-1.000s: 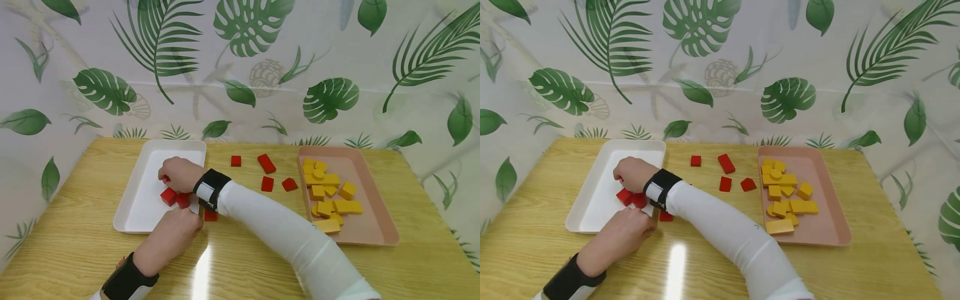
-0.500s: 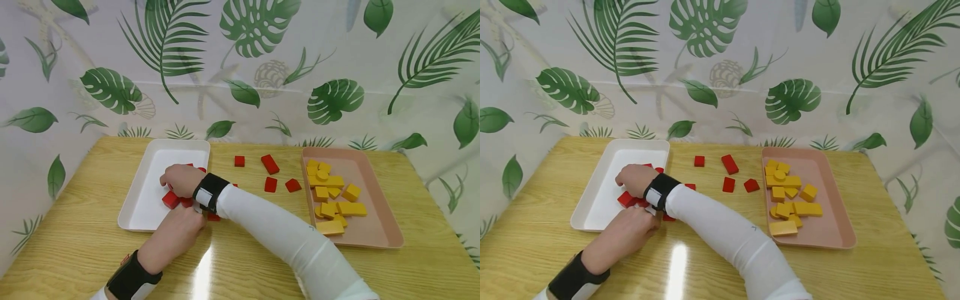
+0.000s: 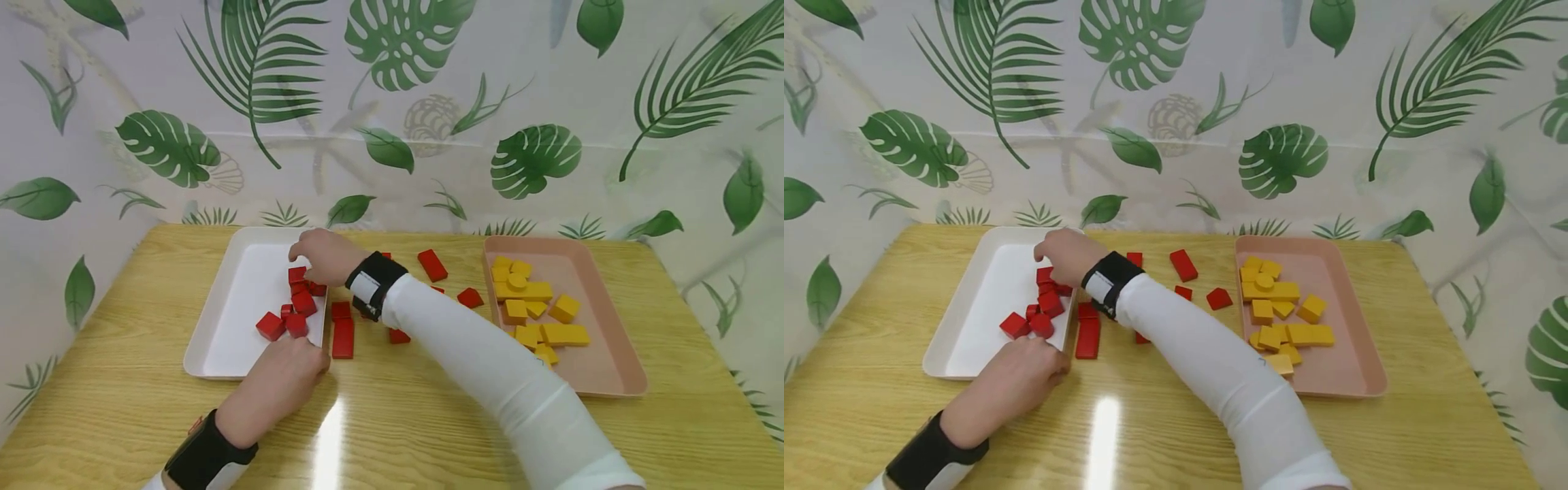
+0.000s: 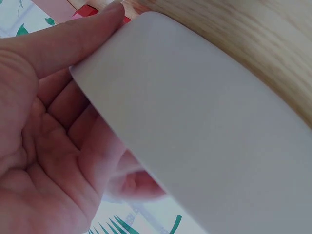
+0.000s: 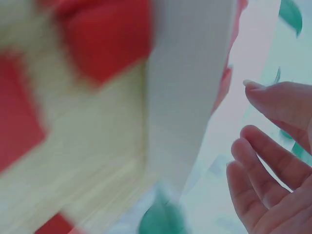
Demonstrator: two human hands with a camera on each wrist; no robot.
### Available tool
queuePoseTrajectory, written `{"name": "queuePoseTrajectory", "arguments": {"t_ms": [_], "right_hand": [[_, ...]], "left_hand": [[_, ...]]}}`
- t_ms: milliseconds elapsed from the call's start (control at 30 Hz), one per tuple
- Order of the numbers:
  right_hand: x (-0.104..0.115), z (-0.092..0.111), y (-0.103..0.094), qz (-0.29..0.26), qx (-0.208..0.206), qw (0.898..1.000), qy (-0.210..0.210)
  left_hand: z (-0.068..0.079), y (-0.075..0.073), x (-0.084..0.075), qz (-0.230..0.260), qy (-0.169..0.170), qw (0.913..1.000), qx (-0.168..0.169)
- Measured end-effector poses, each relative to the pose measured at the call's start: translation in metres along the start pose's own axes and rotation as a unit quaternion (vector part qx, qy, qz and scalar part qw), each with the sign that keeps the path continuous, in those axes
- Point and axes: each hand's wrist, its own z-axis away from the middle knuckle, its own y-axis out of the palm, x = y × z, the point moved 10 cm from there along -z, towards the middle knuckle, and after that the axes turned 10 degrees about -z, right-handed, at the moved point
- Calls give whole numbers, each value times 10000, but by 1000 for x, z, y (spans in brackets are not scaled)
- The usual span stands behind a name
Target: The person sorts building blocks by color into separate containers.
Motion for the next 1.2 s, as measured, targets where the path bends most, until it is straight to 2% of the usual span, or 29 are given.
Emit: {"name": "queuePoseTrajectory", "arguments": {"t_ms": [200, 333, 433, 600, 833, 1067, 1200], "right_hand": [[-60, 7, -8, 19, -304, 9980, 552], [-95, 14, -1, 150, -228, 9936, 1094], [-111, 22, 5, 162, -120, 9904, 1365], [-117, 30, 11, 248, -10, 9908, 1332], [-117, 35, 8, 331, -92, 9923, 1193], [-125, 43, 4, 240, -143, 9881, 1514], [-126, 46, 2, 194, -199, 9881, 1511]], "left_hand": [[3, 0, 1, 118, -11, 9999, -47], [3, -1, 0, 132, 5, 9999, -92], [3, -1, -1, 132, 24, 9999, -97], [2, -4, -1, 162, 43, 9998, -138], [1, -4, -1, 237, 20, 9996, -153], [1, -4, -2, 227, 34, 9997, -126], [1, -3, -1, 192, 14, 9998, -89]]}}
